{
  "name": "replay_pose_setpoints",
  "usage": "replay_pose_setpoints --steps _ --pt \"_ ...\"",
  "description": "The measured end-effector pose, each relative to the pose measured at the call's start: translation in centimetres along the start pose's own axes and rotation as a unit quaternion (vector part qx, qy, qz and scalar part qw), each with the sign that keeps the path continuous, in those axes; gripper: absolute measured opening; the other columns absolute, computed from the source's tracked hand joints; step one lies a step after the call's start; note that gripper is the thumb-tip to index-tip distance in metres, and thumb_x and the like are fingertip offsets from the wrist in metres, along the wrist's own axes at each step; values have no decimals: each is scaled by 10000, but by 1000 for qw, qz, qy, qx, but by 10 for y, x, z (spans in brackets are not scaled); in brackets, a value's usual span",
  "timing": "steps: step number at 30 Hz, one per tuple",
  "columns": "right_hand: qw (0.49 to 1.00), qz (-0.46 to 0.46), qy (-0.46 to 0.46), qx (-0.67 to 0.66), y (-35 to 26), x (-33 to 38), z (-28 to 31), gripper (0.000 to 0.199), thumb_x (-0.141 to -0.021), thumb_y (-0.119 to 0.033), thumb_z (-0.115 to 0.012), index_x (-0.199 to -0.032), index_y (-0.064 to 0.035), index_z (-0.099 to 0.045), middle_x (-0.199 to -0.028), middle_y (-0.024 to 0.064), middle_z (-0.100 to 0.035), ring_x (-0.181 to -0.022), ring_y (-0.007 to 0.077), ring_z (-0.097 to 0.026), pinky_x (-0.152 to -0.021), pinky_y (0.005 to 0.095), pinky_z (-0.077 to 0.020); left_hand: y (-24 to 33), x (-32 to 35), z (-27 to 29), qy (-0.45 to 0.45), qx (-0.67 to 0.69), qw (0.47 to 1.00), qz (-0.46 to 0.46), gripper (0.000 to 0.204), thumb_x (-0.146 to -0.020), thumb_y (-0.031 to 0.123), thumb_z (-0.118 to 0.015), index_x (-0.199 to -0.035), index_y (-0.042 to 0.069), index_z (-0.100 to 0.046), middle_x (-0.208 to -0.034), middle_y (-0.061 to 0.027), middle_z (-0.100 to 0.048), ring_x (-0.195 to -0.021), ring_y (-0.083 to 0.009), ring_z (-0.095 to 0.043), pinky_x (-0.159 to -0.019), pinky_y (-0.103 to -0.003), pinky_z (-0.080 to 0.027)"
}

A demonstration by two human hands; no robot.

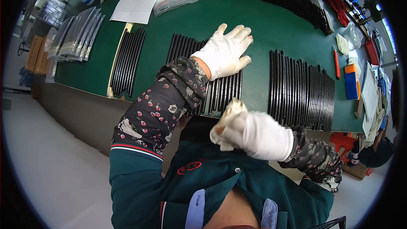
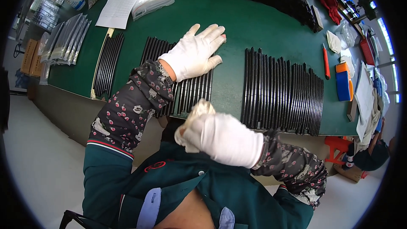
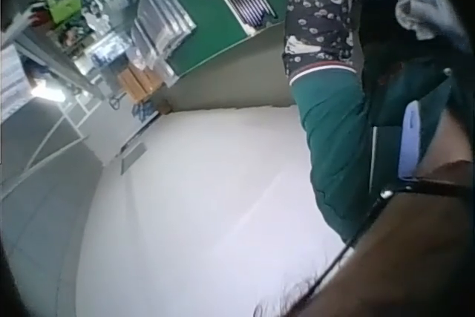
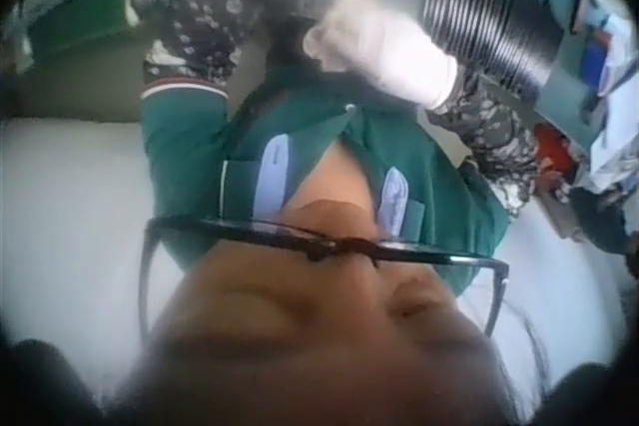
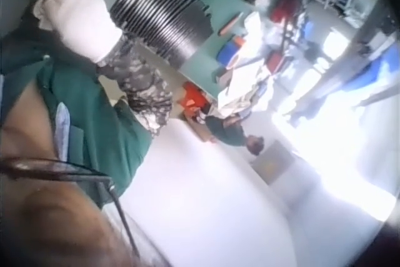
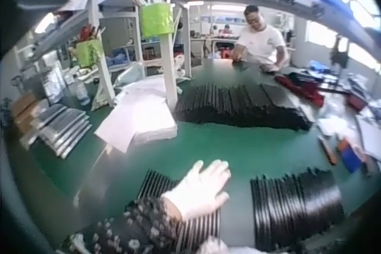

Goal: The recorder is cleaning long black industrial rods using a rag at a manufacturing workstation.

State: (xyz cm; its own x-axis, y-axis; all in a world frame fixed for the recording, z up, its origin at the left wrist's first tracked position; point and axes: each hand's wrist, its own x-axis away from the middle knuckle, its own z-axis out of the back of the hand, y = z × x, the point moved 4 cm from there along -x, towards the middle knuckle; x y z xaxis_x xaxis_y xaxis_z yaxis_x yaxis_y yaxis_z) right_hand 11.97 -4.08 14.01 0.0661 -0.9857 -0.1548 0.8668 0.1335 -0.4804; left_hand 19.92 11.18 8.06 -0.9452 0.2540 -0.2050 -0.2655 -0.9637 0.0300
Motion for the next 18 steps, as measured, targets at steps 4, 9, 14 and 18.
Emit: replay_pose_setpoints --steps 4,9,14,18 --pt "986 -111 87 93 45 -16 -2 215 -820 -95 -558 -1032 -60 -570 -859 103 -578 -813 283 -609 -668 374 -507 0 2 -1 10 -1 1000 -5 559 -898 364 -530 -1331 16 -473 -1449 -156 -405 -1375 -264 -350 -1111 -499 -276" --pt "991 -48 -52 -117 10 24 -9 315 -794 -78 -591 -1108 -88 -595 -892 127 -595 -744 321 -620 -632 374 -540 1 0 4 -4 18 1000 -8 563 -900 360 -532 -1338 13 -467 -1457 -164 -393 -1387 -279 -327 -1117 -508 -257" --pt "803 -279 245 -466 43 72 58 321 -954 -208 -571 -1210 -15 -579 -868 22 -607 -679 62 -550 -582 167 -429 -4 6 14 7 -14 1000 -27 593 -889 335 -568 -1374 25 -427 -1489 -173 -339 -1401 -316 -292 -1119 -522 -241" --pt "740 -334 428 -398 64 106 75 313 -955 -75 -533 -1247 38 -550 -968 27 -636 -674 18 -524 -602 142 -419 41 -18 34 41 52 993 -95 649 -873 334 -600 -1409 39 -385 -1512 -168 -291 -1410 -337 -258 -1128 -541 -220"
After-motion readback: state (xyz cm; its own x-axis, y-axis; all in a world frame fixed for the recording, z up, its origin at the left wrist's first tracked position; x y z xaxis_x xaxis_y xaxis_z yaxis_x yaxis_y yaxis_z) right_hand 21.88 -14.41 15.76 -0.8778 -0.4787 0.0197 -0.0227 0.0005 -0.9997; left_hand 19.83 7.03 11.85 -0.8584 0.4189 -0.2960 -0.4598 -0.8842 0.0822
